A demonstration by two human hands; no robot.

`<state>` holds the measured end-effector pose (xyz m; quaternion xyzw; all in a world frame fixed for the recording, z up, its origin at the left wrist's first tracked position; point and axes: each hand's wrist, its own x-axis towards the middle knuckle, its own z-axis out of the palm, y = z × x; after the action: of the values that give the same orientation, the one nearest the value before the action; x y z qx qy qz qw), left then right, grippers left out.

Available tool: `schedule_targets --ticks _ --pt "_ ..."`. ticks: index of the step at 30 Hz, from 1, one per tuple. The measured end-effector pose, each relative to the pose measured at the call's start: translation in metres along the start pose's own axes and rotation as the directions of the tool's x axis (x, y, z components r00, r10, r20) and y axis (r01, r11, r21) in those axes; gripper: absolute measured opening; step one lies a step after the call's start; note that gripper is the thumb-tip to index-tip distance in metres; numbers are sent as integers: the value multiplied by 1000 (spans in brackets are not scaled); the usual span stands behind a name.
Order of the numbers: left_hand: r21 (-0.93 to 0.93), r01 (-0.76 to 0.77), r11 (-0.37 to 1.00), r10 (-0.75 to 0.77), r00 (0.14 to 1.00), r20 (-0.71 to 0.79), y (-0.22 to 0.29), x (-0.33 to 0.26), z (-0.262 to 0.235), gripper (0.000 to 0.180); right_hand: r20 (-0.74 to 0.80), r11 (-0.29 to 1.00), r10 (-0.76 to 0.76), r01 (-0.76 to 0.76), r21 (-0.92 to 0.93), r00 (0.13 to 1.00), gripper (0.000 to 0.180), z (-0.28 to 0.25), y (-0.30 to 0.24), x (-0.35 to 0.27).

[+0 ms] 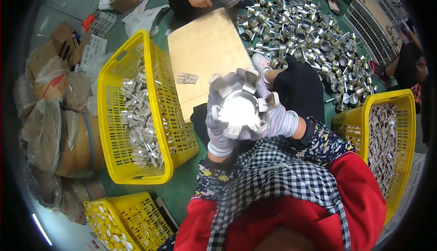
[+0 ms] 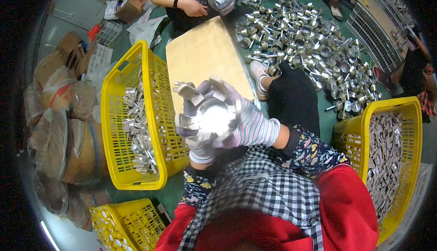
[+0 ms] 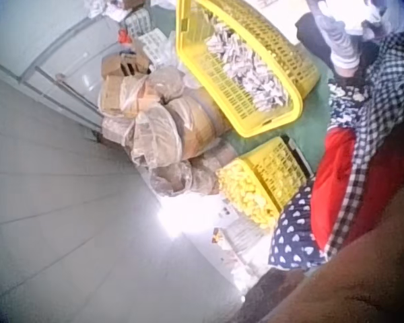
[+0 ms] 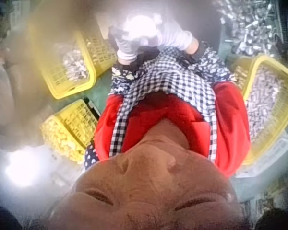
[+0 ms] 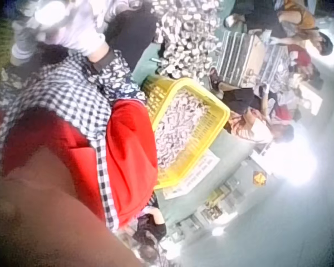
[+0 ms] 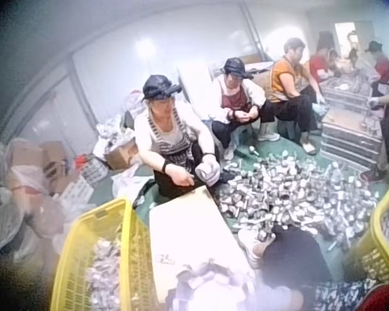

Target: Assembling metal cabinet hinge components on a wooden board.

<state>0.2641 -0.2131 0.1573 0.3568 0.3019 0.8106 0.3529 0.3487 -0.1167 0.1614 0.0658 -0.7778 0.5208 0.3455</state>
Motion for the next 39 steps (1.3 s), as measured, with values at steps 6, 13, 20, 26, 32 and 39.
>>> schedule_targets --ticks 6,13,20,26,32,39 --pt "-69 -80 994 80 997 -11 9 -25 -3 80 50 837 84 -97 538 995 102 16 -4 -13" --pt "-105 -20 994 14 998 -57 3 -30 -9 86 -61 910 140 -104 401 988 96 32 4 -20" --pt "-140 2 990 -23 988 -153 3 -28 -1 84 155 322 533 -369 872 832 88 36 2 -17" --pt "-89 -26 996 10 985 -170 7 -23 10 76 -173 926 110 -38 374 979 86 30 -1 -14" --pt "-66 77 995 -82 993 -83 -6 -39 -24 72 -127 880 170 -93 465 977 83 27 -9 -12" --pt "62 -18 998 22 997 -72 -18 7 -31 68 -209 926 -72 -12 -377 975 93 17 16 6"
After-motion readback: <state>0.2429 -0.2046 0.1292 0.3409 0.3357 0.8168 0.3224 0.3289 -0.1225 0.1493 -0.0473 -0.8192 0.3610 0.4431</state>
